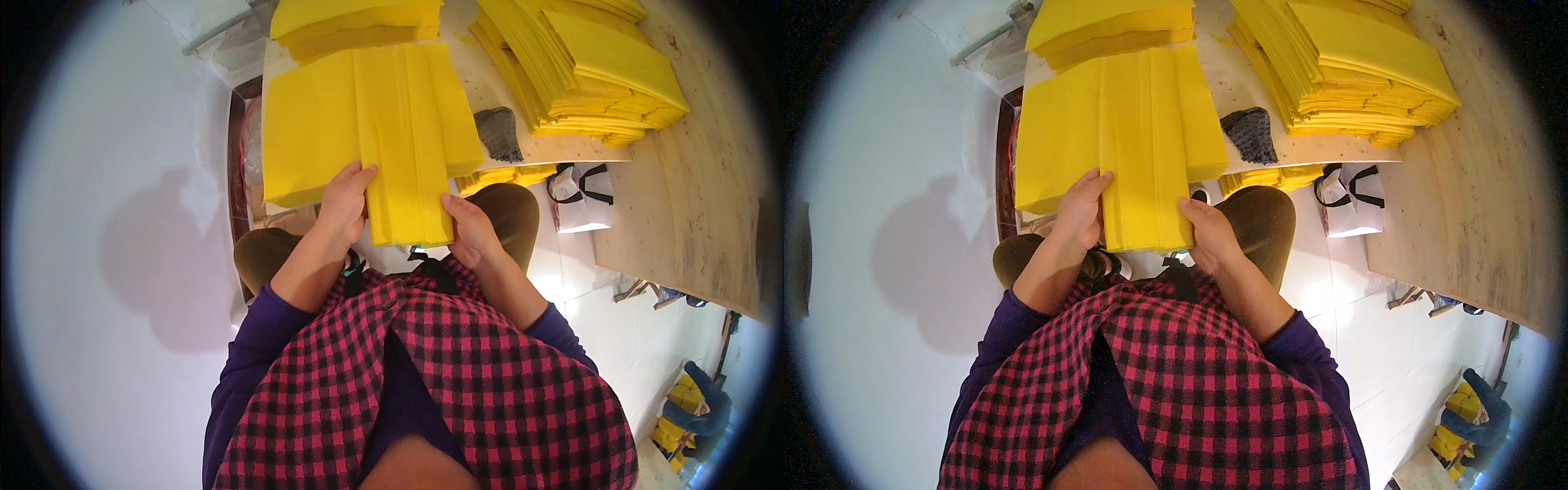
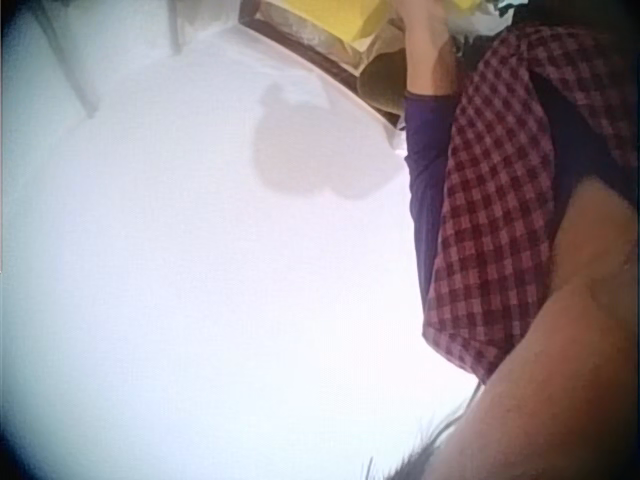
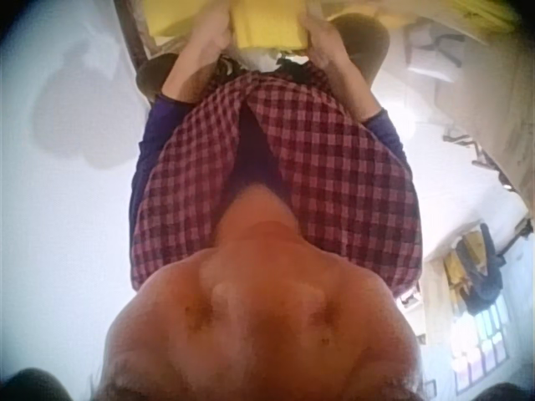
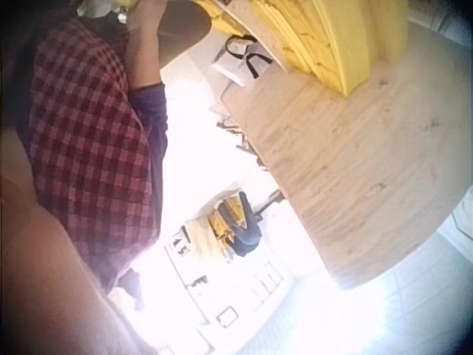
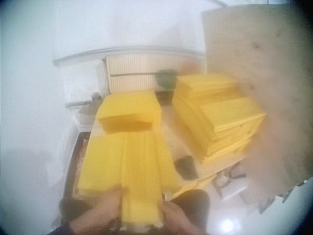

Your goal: The person folds large yellow foam sheets by hand on a wooden table, aligning edges and pressing creases. They stack the folded sheets and occasionally insert a pink sheet between yellow ones, continuing the folding and stacking process.

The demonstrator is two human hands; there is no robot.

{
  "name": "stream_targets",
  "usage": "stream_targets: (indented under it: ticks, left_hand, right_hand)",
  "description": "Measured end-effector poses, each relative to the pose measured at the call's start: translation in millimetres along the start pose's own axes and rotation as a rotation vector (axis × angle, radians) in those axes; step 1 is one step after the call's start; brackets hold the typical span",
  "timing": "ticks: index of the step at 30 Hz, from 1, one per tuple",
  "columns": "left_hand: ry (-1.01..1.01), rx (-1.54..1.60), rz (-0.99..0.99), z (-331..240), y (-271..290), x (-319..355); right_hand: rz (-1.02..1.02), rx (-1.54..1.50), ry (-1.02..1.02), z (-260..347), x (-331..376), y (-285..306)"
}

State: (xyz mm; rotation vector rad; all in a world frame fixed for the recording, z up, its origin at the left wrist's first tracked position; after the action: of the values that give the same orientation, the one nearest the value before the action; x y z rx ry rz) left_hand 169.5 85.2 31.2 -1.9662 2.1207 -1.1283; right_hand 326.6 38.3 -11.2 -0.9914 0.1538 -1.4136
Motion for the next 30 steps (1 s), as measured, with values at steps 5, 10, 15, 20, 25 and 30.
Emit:
stream_targets:
  ticks: [5,10,15,20,25,30]
  left_hand:
    - [-0.002,-0.048,-0.004,0,4,2]
    - [-0.015,-0.062,0.033,0,4,-2]
    - [-0.021,-0.28,-0.055,-5,17,1]
    - [-0.455,-1.182,-0.332,-78,14,12]
    - [-1.113,-1.423,0.174,-108,-87,8]
    - [-0.805,-2.089,0.716,-57,-153,-61]
  right_hand:
    - [-0.027,-0.075,-0.008,-6,-7,3]
    - [-0.03,-0.069,0.02,-7,-11,0]
    - [0.02,0.008,-0.051,-9,-7,-4]
    - [-0.045,0.226,0.057,12,-4,7]
    - [-0.053,0.596,0.112,38,4,10]
    - [0.026,1.191,0.349,86,21,-11]
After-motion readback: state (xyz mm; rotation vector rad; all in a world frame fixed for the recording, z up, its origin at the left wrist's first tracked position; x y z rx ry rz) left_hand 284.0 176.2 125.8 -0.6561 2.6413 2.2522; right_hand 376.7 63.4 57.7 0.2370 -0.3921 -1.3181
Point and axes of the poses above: each hand's wrist, its own x-axis away from the middle knuckle, its own y-axis out of the back of the hand, z = x × y, the point moved 9 cm from there along -x, towards the middle knuckle, and after that the axes turned 3 degrees about y, right-handed, at the moved point
